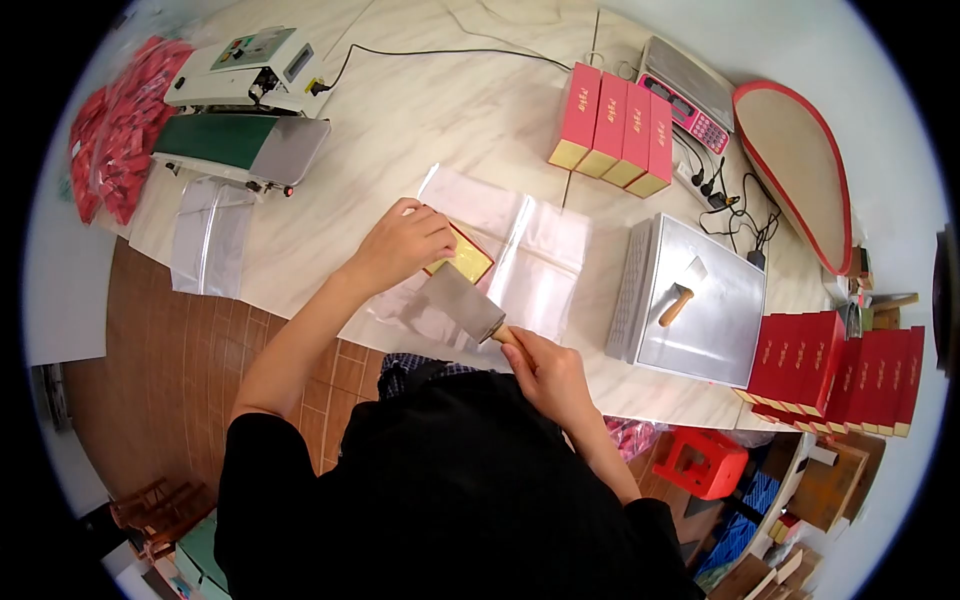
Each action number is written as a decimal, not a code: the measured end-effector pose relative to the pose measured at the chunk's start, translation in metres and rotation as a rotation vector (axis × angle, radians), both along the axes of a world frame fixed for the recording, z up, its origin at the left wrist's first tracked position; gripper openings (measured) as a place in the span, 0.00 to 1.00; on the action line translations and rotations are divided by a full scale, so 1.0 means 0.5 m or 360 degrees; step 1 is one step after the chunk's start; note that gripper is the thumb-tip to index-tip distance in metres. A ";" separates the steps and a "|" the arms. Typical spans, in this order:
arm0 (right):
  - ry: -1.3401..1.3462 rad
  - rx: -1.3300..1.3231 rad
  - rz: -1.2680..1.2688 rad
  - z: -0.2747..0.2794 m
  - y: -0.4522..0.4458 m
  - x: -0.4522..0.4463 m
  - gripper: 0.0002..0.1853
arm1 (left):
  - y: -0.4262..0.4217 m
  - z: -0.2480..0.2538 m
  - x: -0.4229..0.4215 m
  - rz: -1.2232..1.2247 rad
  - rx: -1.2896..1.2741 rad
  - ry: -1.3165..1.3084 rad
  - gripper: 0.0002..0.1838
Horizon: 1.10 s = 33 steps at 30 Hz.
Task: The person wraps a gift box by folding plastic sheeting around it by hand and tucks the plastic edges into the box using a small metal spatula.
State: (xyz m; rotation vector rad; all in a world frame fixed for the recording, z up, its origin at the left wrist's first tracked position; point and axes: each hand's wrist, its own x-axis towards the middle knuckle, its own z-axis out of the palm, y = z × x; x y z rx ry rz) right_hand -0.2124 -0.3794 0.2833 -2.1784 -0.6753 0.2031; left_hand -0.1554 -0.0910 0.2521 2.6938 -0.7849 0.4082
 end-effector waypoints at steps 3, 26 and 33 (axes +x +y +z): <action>-0.0020 -0.0028 -0.0049 0.000 0.001 0.005 0.11 | 0.010 0.006 -0.006 0.0016 0.0098 -0.0053 0.10; 0.0021 -0.0036 -0.0075 0.006 0.002 0.013 0.11 | 0.098 0.095 0.052 -0.0054 0.0280 -0.0280 0.12; 0.0033 -0.0069 -0.0103 0.003 0.004 0.032 0.11 | 0.050 0.084 0.045 -0.0089 0.0155 -0.0250 0.14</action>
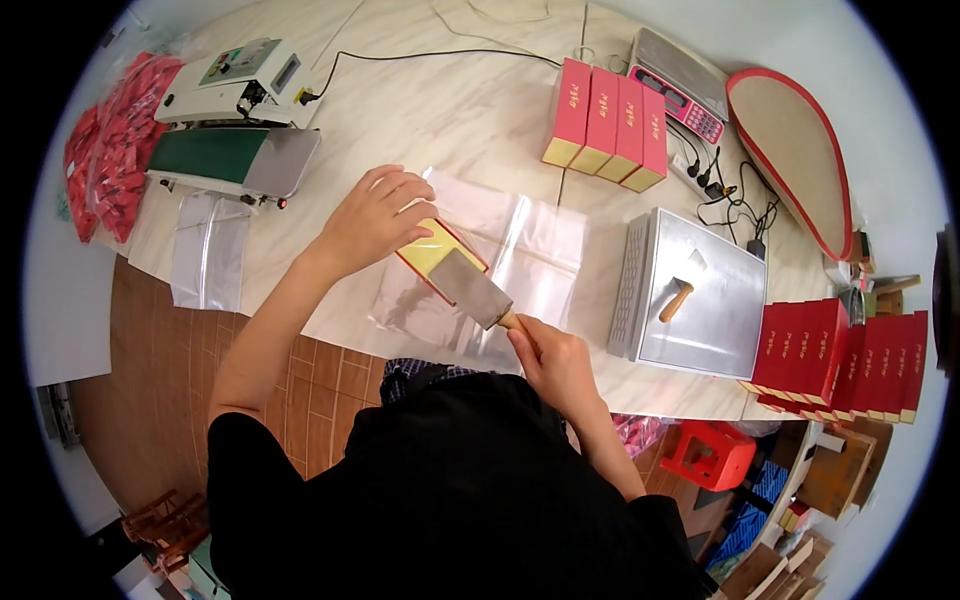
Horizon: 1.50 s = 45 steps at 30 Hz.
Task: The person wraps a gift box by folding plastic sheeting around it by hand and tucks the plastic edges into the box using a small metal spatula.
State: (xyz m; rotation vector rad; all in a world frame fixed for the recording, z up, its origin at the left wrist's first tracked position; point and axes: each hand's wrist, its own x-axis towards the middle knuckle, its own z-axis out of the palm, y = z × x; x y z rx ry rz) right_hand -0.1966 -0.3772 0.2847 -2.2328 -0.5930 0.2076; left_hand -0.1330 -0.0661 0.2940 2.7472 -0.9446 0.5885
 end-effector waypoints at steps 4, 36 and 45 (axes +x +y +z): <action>0.0006 0.0016 -0.0018 0.005 0.005 0.008 0.11 | -0.025 0.007 0.001 -0.0019 -0.0021 0.0154 0.22; -0.0089 -0.0184 -0.0037 -0.001 0.033 0.027 0.11 | -0.052 -0.040 -0.010 -0.0364 0.0101 0.0107 0.04; 0.0412 0.0118 -0.0511 0.025 -0.195 0.021 0.15 | 0.192 -0.127 -0.065 0.0603 -0.1070 0.0504 0.34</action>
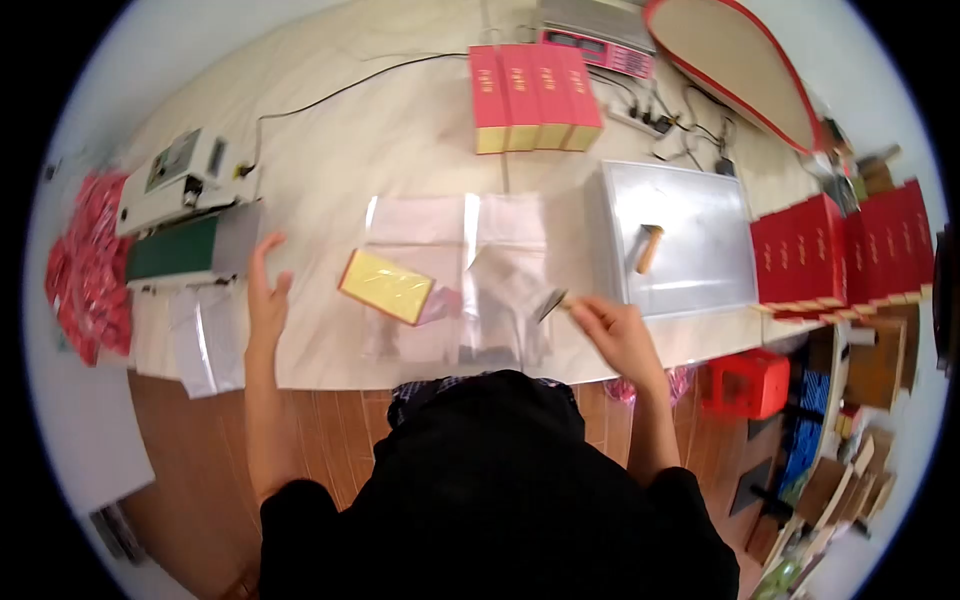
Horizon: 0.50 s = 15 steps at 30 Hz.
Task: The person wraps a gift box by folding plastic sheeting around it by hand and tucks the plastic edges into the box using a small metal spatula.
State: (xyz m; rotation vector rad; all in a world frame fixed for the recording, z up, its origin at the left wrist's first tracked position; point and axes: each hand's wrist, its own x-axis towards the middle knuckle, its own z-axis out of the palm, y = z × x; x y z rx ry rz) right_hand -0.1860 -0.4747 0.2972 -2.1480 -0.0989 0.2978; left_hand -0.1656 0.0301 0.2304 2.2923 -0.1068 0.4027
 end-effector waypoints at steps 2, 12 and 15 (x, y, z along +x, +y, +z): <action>-0.0096 -0.0110 -0.0485 -0.028 -0.076 0.013 0.16 | 0.028 -0.056 -0.013 -0.0101 -0.0337 0.0491 0.40; -0.0103 -0.0674 -0.1480 -0.324 -0.363 0.053 0.23 | -0.148 -0.039 0.048 -0.0523 -0.0477 0.1196 0.54; -0.0153 -0.0554 -0.1460 -0.367 -0.368 0.044 0.23 | -0.158 -0.056 0.059 -0.0682 -0.0386 0.0879 0.50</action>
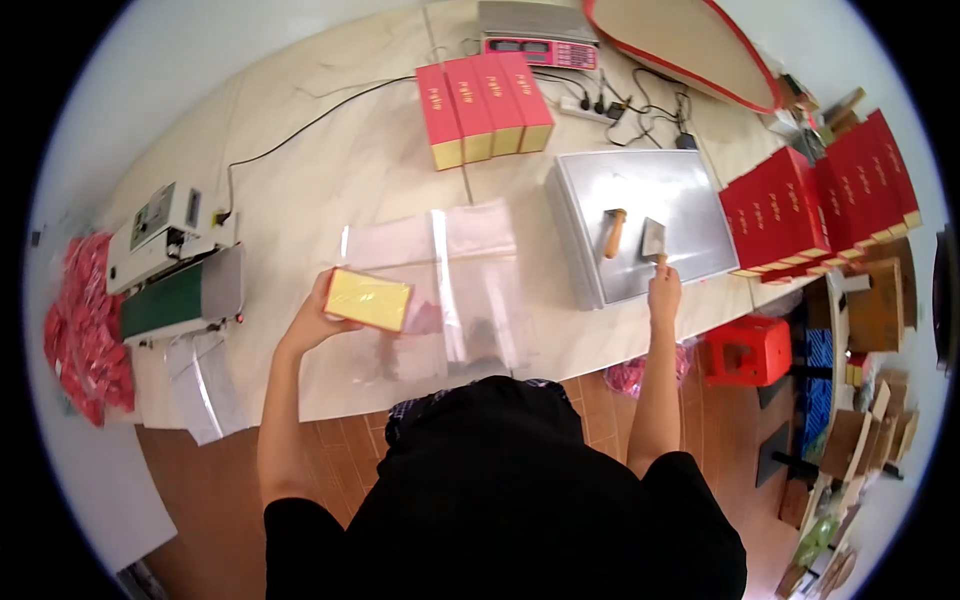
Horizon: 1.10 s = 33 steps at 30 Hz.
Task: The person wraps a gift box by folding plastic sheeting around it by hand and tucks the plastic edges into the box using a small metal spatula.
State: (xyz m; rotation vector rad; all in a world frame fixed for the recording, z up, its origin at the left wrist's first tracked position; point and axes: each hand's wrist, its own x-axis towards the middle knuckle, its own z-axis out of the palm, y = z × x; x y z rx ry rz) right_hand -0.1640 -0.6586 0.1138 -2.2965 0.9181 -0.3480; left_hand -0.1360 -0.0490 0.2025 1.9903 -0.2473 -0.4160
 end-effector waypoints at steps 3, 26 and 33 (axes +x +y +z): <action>0.0137 0.0290 -0.0145 0.020 0.040 -0.011 0.19 | -0.014 -0.024 0.011 -0.0031 0.0036 -0.0045 0.49; -0.0431 0.1005 0.0913 0.164 0.672 -0.051 0.42 | -0.357 -0.058 -0.179 0.0577 -0.0015 -0.0923 0.51; -0.0572 0.1138 0.1525 0.163 0.705 0.007 0.42 | -0.302 -0.082 -0.241 0.0610 0.0180 -0.0767 0.49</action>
